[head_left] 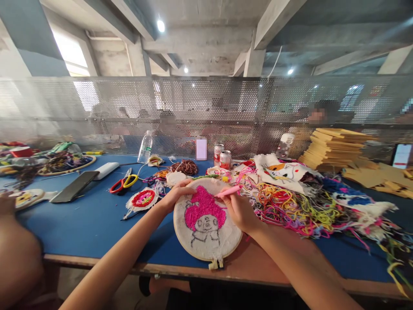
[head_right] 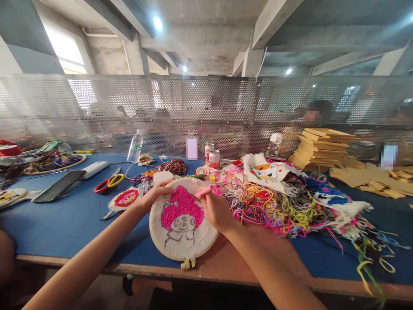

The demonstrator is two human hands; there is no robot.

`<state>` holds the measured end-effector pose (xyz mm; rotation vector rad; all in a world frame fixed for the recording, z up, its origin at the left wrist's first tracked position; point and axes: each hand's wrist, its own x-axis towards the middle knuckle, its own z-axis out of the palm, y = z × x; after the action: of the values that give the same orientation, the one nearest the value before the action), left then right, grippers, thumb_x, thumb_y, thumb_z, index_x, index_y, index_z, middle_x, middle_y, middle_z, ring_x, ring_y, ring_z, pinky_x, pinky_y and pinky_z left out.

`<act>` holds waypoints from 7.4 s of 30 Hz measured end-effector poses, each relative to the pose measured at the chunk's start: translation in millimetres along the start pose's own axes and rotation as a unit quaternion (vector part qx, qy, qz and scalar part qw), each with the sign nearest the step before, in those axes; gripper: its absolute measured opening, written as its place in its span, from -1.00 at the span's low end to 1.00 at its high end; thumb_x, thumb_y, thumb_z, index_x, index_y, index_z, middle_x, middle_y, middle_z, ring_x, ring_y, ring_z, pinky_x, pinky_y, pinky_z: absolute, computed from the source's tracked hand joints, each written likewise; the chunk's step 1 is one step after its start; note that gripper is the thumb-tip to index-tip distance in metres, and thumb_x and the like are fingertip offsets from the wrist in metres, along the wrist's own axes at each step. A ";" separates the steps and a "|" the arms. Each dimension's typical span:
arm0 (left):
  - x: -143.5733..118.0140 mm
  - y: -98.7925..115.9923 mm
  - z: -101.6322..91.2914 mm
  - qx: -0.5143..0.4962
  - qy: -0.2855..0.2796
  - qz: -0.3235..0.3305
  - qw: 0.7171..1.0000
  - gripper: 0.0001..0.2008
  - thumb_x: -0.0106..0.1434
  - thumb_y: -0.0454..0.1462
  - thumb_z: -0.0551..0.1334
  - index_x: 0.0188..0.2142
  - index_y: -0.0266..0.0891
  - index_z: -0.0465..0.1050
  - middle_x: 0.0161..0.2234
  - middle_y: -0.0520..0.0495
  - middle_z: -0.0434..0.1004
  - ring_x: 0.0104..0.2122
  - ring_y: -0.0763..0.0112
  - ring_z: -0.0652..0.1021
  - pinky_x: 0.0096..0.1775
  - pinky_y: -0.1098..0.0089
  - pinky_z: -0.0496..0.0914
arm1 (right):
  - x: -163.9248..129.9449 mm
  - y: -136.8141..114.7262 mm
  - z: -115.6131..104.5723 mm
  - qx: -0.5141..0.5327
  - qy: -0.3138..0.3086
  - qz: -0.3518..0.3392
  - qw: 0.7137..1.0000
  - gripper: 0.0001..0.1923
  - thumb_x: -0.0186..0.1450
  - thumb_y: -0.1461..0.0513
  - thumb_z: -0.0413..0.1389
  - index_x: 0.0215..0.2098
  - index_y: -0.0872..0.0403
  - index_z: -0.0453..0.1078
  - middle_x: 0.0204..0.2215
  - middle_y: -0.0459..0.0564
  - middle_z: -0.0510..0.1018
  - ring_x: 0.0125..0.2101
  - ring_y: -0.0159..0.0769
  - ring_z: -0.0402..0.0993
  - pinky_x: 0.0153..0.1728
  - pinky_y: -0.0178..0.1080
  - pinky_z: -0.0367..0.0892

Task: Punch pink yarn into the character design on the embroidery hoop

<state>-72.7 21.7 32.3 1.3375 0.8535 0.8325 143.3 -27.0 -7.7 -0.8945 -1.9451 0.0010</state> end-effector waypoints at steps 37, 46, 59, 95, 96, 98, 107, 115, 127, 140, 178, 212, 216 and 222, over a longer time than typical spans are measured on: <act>1.2 -5.0 -2.0 0.007 -0.003 0.011 1.000 -0.83 -0.09 -0.32 0.24 -0.44 -0.26 0.31 -0.60 0.10 0.34 -0.65 0.50 0.38 -0.59 0.50 0.18 | 3.4 -1.7 -3.7 0.008 -0.073 -0.024 0.997 -0.90 0.32 0.28 -0.07 -0.27 0.03 0.28 -0.34 -0.07 0.52 -0.41 -0.38 0.48 -0.36 -0.32 0.33; 1.7 -4.4 -0.5 0.003 0.000 0.008 1.000 -0.80 -0.10 -0.32 0.25 -0.41 -0.27 0.33 -0.58 0.08 0.37 -0.64 0.49 0.40 -0.59 0.51 0.19 | 0.8 1.1 7.1 -0.049 -0.033 -0.014 0.998 -0.92 0.32 0.26 -0.05 -0.30 0.03 0.27 -0.38 -0.04 0.52 -0.42 -0.31 0.49 -0.40 -0.29 0.34; 2.9 -6.2 -0.3 0.001 -0.008 0.018 1.000 -0.82 -0.11 -0.32 0.25 -0.45 -0.29 0.32 -0.61 0.09 0.34 -0.66 0.51 0.37 -0.60 0.50 0.18 | 6.1 3.2 2.0 0.056 -0.049 0.016 0.997 -0.93 0.29 0.28 0.01 -0.34 0.03 0.32 -0.39 -0.08 0.51 -0.36 -0.34 0.47 -0.28 -0.27 0.34; 4.2 -4.7 -2.6 -0.009 -0.025 0.018 0.999 -0.79 -0.07 -0.32 0.25 -0.41 -0.28 0.26 -0.58 0.08 0.37 -0.66 0.54 0.37 -0.60 0.53 0.18 | 3.4 -1.5 1.0 0.120 0.012 0.062 0.991 -0.92 0.32 0.24 -0.06 -0.26 0.02 0.25 -0.31 -0.02 0.51 -0.41 -0.34 0.53 -0.36 -0.27 0.45; 4.4 -5.1 -2.7 -0.009 -0.026 0.019 0.999 -0.79 -0.07 -0.32 0.25 -0.42 -0.28 0.26 -0.58 0.08 0.37 -0.66 0.54 0.37 -0.60 0.53 0.18 | 3.2 -1.5 0.9 0.126 0.011 0.063 0.990 -0.92 0.33 0.24 -0.07 -0.26 0.02 0.25 -0.31 -0.03 0.51 -0.42 -0.35 0.52 -0.36 -0.27 0.46; 4.5 -5.1 -2.5 -0.010 -0.023 0.017 1.000 -0.79 -0.07 -0.32 0.25 -0.42 -0.28 0.26 -0.59 0.09 0.37 -0.66 0.54 0.37 -0.60 0.54 0.19 | 2.7 -1.2 0.9 0.132 0.010 0.059 0.989 -0.93 0.33 0.24 -0.06 -0.26 0.02 0.24 -0.30 -0.03 0.50 -0.41 -0.35 0.52 -0.35 -0.27 0.46; 2.5 -1.2 0.9 -0.012 0.000 0.000 1.000 -0.77 -0.11 -0.32 0.26 -0.40 -0.28 0.29 -0.63 0.09 0.35 -0.66 0.53 0.36 -0.59 0.54 0.16 | 2.0 1.8 1.1 0.096 0.009 0.016 0.995 -0.90 0.33 0.25 -0.05 -0.22 0.03 0.29 -0.26 -0.01 0.52 -0.34 -0.34 0.51 -0.30 -0.27 0.42; 1.9 -1.1 0.9 -0.009 -0.018 0.022 1.000 -0.79 -0.09 -0.31 0.26 -0.41 -0.31 0.33 -0.61 0.08 0.36 -0.64 0.55 0.35 -0.58 0.53 0.18 | 8.2 -2.9 -1.2 0.001 -0.060 -0.034 0.998 -0.80 0.33 0.29 -0.04 -0.23 0.00 0.42 -0.26 -0.03 0.54 -0.23 -0.30 0.47 -0.26 -0.26 0.36; 6.5 -6.9 -1.6 0.011 -0.022 0.007 1.000 -0.80 -0.08 -0.31 0.26 -0.42 -0.29 0.29 -0.62 0.09 0.34 -0.68 0.54 0.35 -0.62 0.52 0.16 | 3.0 0.5 3.3 0.034 -0.005 0.036 0.999 -0.90 0.30 0.24 0.00 -0.23 0.03 0.32 -0.27 -0.01 0.55 -0.31 -0.29 0.51 -0.30 -0.26 0.39; 8.4 -9.1 -3.1 0.014 -0.017 0.002 1.000 -0.79 -0.07 -0.30 0.26 -0.40 -0.29 0.31 -0.61 0.08 0.35 -0.67 0.54 0.34 -0.61 0.52 0.15 | 0.9 3.5 5.0 0.099 0.007 0.066 0.993 -0.90 0.32 0.22 -0.06 -0.23 0.02 0.26 -0.24 -0.01 0.51 -0.43 -0.35 0.52 -0.36 -0.28 0.44; 6.8 -13.2 -1.9 0.009 -0.036 0.005 0.999 -0.79 -0.05 -0.32 0.25 -0.36 -0.29 0.33 -0.53 0.04 0.41 -0.63 0.50 0.40 -0.58 0.51 0.22 | 2.3 3.1 1.6 0.103 0.001 0.091 0.990 -0.86 0.32 0.16 -0.04 -0.35 0.03 0.25 -0.37 0.00 0.51 -0.49 -0.31 0.51 -0.45 -0.27 0.42; 7.3 -10.2 -2.2 0.007 -0.019 -0.011 1.000 -0.76 -0.09 -0.31 0.27 -0.37 -0.30 0.34 -0.57 0.04 0.41 -0.65 0.48 0.40 -0.60 0.49 0.18 | 3.7 -0.6 -2.4 0.056 -0.044 0.095 0.993 -0.89 0.31 0.23 -0.06 -0.34 0.04 0.27 -0.42 -0.05 0.48 -0.46 -0.32 0.47 -0.41 -0.30 0.36; 6.5 -8.5 -2.2 0.012 -0.017 -0.008 1.000 -0.76 -0.07 -0.31 0.26 -0.35 -0.30 0.34 -0.57 0.04 0.41 -0.66 0.48 0.40 -0.60 0.49 0.17 | 2.4 2.6 -2.3 0.095 -0.038 0.105 0.989 -0.89 0.32 0.22 -0.08 -0.32 0.04 0.24 -0.40 -0.04 0.46 -0.43 -0.31 0.48 -0.38 -0.27 0.37; 6.6 -8.6 -2.3 0.018 -0.025 0.000 1.000 -0.75 -0.06 -0.31 0.25 -0.33 -0.30 0.33 -0.56 0.04 0.41 -0.65 0.49 0.40 -0.61 0.51 0.17 | 3.3 1.3 -4.5 0.092 -0.036 0.099 0.990 -0.88 0.33 0.22 -0.10 -0.31 0.03 0.24 -0.39 -0.03 0.46 -0.43 -0.32 0.47 -0.37 -0.27 0.35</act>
<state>-71.6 28.1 23.3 1.3841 0.8327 0.7836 146.7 -25.7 -3.2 -0.9705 -1.8802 0.3269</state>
